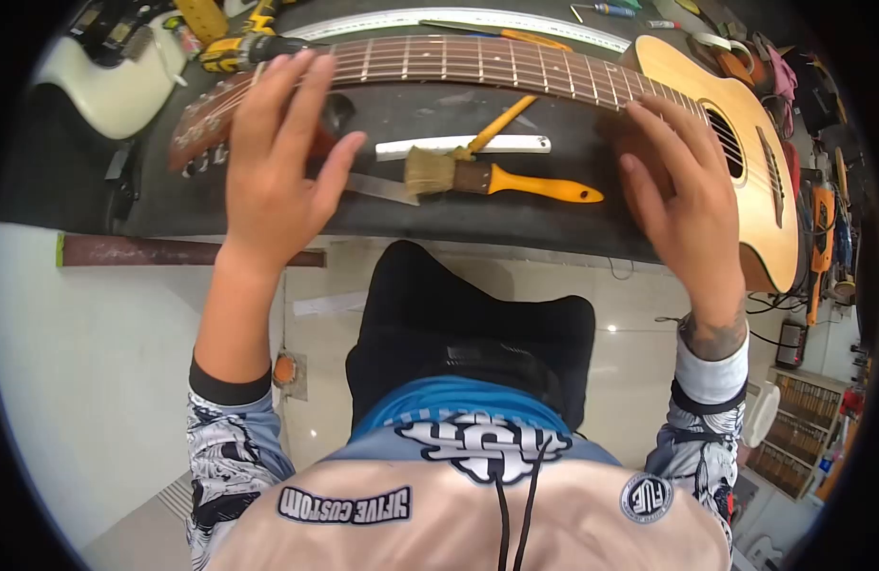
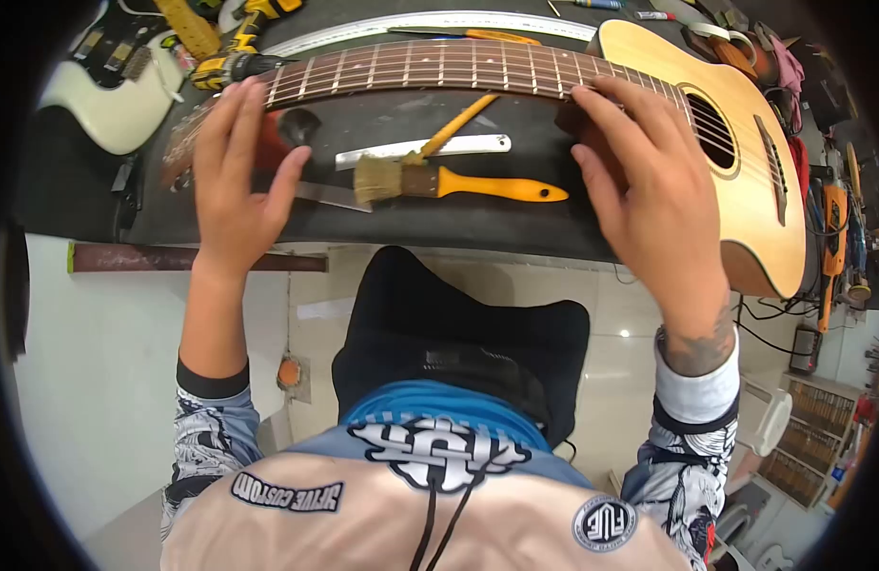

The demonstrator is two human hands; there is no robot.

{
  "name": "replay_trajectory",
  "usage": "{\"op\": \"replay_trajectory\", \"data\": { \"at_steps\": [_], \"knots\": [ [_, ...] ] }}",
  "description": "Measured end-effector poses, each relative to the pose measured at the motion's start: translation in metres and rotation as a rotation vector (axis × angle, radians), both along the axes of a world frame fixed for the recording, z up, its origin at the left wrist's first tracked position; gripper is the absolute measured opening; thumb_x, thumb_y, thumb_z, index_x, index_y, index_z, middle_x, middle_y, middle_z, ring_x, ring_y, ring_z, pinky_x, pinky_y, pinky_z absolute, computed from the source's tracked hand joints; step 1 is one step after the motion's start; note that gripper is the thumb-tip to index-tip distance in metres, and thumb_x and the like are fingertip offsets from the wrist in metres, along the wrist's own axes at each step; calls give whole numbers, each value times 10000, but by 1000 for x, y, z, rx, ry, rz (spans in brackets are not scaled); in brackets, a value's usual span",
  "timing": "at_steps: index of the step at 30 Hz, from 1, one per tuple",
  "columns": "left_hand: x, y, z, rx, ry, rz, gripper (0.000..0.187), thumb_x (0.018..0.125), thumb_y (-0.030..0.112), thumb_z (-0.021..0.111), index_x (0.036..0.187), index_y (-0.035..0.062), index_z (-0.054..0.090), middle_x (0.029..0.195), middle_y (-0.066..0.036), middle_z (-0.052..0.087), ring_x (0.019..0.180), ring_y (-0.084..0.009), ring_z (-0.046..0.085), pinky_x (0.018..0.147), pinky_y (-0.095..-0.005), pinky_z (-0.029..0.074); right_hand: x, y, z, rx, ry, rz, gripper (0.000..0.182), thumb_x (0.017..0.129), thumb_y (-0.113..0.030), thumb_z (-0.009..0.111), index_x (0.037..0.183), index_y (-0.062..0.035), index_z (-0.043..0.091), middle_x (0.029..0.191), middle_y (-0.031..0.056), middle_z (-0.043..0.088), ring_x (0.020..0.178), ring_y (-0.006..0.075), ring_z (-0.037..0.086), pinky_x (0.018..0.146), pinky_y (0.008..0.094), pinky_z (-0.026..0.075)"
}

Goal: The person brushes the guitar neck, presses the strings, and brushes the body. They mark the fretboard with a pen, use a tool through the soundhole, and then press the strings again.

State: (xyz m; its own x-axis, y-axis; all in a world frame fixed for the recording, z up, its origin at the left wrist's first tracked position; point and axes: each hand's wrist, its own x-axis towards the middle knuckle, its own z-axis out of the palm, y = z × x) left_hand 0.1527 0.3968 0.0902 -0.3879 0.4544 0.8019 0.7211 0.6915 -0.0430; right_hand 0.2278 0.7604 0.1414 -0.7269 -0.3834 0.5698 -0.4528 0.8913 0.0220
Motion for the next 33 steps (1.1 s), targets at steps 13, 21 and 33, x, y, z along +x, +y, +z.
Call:
{"op": "replay_trajectory", "data": {
  "at_steps": [13,21,33],
  "knots": [
    [31,-4,34,-51,-95,-138,923,803,99,806,1594,36,334,1520,-175,482,1396,-377,454,1171,-447,372,5,7,3,46,43,-46,342,902,-106,713,1236,-68,651,1308,115,617,1273,347,557,1051,431,476],
    [24,3,35,-94,-101,-104,876,795,131,811,1571,156,403,1522,-162,466,1388,-385,452,1164,-459,385,0,6,-1,37,41,-86,328,909,-114,699,1231,-72,655,1309,111,616,1307,344,536,1087,430,449],
    [28,30,30,-175,-94,123,603,815,183,789,1360,68,558,1420,-241,461,1357,-439,432,1099,-630,366,-3,5,0,6,13,-83,335,906,-111,708,1235,-70,660,1305,105,630,1296,335,543,1098,416,437]
  ]
}}
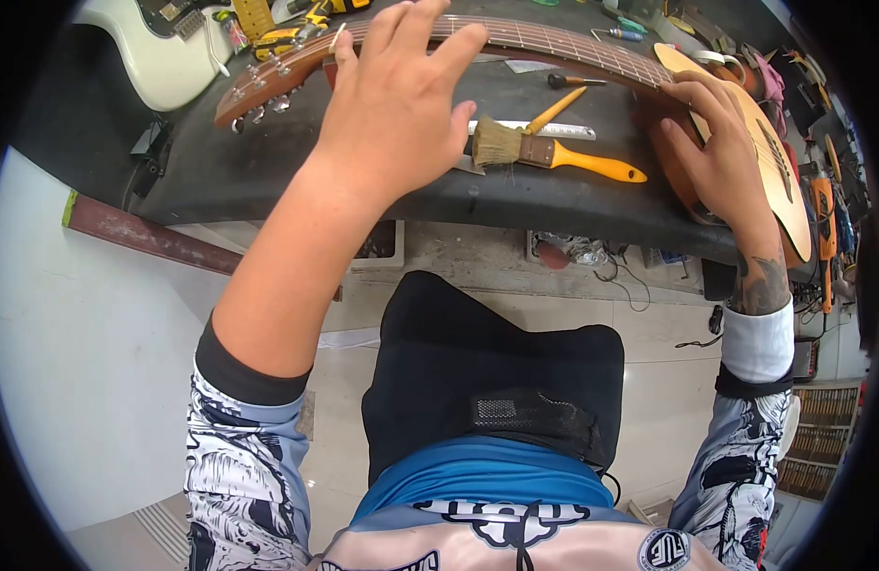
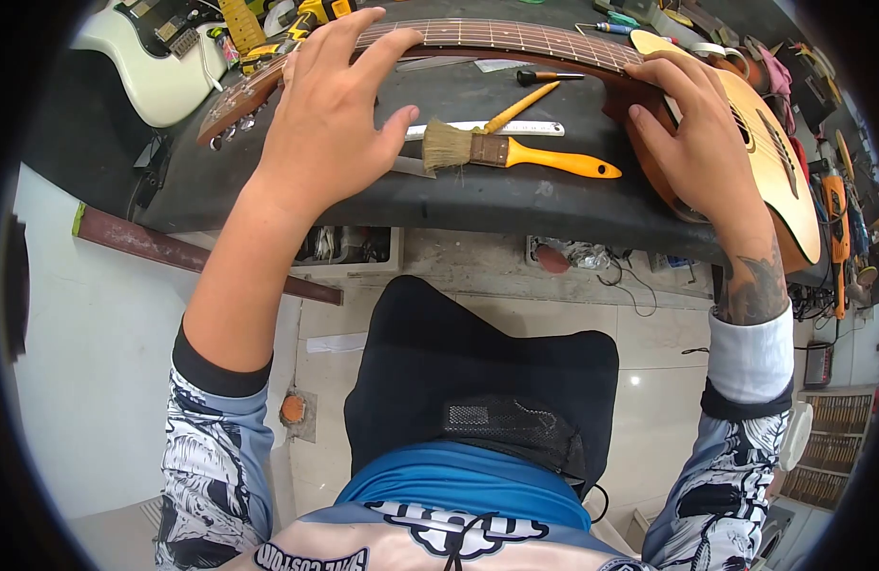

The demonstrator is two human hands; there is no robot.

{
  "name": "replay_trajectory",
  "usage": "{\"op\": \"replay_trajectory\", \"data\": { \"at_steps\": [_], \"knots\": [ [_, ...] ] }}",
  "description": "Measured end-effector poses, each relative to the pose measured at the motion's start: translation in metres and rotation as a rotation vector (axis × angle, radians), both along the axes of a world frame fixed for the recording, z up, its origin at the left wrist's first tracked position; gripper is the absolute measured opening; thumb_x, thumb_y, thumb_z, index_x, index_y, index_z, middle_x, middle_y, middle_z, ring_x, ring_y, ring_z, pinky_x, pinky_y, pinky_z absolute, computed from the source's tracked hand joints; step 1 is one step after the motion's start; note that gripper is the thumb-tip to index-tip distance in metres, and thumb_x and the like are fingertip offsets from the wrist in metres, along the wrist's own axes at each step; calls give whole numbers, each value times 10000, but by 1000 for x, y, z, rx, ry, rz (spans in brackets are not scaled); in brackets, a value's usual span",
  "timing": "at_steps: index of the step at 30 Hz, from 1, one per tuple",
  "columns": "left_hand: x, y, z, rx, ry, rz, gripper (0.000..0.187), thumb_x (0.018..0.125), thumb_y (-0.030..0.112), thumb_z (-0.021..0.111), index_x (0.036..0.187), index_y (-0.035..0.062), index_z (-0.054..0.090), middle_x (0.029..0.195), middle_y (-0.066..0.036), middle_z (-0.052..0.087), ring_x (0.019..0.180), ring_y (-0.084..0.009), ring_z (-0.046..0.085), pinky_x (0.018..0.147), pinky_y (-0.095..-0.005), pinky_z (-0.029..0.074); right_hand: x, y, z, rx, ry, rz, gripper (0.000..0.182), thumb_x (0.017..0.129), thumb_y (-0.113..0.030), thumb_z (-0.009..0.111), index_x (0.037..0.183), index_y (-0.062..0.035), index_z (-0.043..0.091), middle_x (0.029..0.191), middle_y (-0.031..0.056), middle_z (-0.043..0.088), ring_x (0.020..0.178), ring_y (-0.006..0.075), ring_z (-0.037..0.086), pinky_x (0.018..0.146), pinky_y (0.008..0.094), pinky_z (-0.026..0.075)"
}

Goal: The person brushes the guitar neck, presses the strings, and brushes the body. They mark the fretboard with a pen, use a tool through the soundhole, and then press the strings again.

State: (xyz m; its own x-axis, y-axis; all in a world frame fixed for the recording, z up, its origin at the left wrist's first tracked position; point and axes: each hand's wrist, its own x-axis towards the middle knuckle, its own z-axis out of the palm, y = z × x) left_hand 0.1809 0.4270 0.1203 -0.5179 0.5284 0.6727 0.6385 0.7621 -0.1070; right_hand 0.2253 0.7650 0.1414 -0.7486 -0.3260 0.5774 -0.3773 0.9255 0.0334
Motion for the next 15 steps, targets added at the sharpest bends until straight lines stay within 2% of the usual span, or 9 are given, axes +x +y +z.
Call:
{"op": "replay_trajectory", "data": {
  "at_steps": [2,5,15],
  "knots": [
    [-4,1,-1,-12,0,32,606,816,203,778,1360,66,550,1424,-230,461,1370,-433,422,1099,-663,350,-1,-1,0,-4,4,-1,338,904,-109,711,1235,-68,660,1305,104,631,1300,336,541,1100,414,435],
    [-12,1,-11,42,98,-3,627,807,191,807,1383,157,561,1441,-156,521,1361,-364,473,1112,-527,394,-1,-1,0,3,13,3,342,902,-109,713,1237,-68,660,1305,104,631,1302,335,539,1103,415,432],
    [-14,1,-12,62,72,-9,611,811,204,811,1368,149,567,1442,-142,527,1378,-352,466,1106,-546,391,-2,-3,-1,-15,-3,-1,346,899,-117,718,1235,-61,657,1310,111,630,1308,343,537,1113,427,425]
  ]
}}
